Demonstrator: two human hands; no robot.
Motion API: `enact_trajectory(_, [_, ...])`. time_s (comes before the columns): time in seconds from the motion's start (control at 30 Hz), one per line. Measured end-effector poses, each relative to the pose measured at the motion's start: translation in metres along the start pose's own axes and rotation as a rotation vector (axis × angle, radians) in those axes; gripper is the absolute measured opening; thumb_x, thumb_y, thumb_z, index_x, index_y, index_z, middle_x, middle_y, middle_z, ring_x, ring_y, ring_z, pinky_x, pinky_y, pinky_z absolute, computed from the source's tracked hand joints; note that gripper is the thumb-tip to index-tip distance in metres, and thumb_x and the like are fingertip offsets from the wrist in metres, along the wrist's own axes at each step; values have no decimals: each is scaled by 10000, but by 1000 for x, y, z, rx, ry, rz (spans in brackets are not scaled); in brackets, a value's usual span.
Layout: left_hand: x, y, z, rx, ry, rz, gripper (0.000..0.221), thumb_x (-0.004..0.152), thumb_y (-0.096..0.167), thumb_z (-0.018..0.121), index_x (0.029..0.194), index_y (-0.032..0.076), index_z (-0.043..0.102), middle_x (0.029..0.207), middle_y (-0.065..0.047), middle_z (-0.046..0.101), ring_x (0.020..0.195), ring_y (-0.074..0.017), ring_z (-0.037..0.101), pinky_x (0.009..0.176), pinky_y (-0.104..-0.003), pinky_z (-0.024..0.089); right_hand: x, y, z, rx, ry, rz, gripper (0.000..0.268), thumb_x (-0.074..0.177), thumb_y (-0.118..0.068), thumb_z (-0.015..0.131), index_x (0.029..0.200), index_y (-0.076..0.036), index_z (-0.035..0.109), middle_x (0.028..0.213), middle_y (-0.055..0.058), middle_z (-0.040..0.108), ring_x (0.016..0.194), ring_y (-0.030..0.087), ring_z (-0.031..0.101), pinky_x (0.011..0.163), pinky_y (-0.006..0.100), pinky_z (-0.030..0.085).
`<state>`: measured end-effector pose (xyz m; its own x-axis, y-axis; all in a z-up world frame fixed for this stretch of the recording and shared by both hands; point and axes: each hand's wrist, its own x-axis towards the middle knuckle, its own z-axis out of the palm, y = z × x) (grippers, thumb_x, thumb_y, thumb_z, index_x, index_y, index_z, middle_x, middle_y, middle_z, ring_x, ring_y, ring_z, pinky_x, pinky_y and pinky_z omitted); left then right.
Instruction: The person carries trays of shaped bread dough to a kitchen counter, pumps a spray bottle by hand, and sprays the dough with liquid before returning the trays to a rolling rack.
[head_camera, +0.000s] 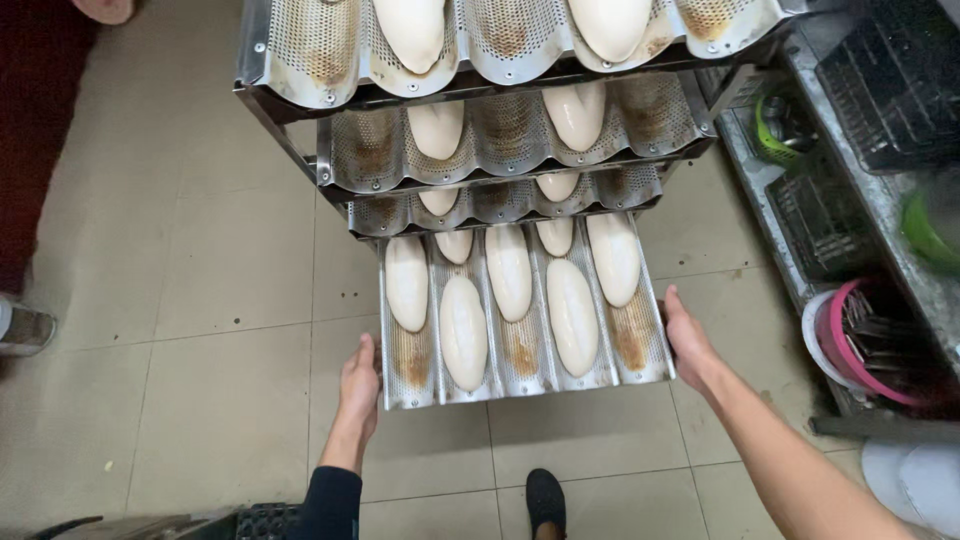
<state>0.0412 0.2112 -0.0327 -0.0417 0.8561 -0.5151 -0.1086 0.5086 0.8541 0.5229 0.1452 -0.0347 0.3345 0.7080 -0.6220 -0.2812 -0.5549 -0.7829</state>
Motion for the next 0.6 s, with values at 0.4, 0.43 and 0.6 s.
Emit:
enact_trajectory(0.4, [28, 31, 15, -71, 44, 2, 607, 1067, 442, 414, 1409, -39, 556, 1322, -168, 638, 1199, -243, 610, 1033, -445, 497, -19, -25, 31, 168, -106, -53, 739, 1055, -570, 251, 1473, 12, 430, 1404, 128, 597, 1263, 258, 577, 1068, 433, 450])
enact_trajectory(0.43, [22, 28, 15, -71, 28, 11, 602, 1056, 449, 420, 1395, -29, 560, 1299, -150, 647, 1182, -235, 620, 1029, -447, 509, -26, -17, 35, 136, -91, -38, 725, 1051, -577, 258, 1451, -8, 461, 1364, 127, 616, 1230, 247, 589, 1035, 432, 464])
enact_trajectory(0.6, [24, 15, 20, -129, -16, 96, 576, 1041, 445, 442, 1347, -25, 575, 1243, -118, 672, 1165, -209, 630, 1031, -446, 507, -27, -2, 51, 159, -10, -128, 582, 1049, -538, 324, 1353, -88, 533, 1251, 28, 644, 1112, 141, 595, 915, 406, 503])
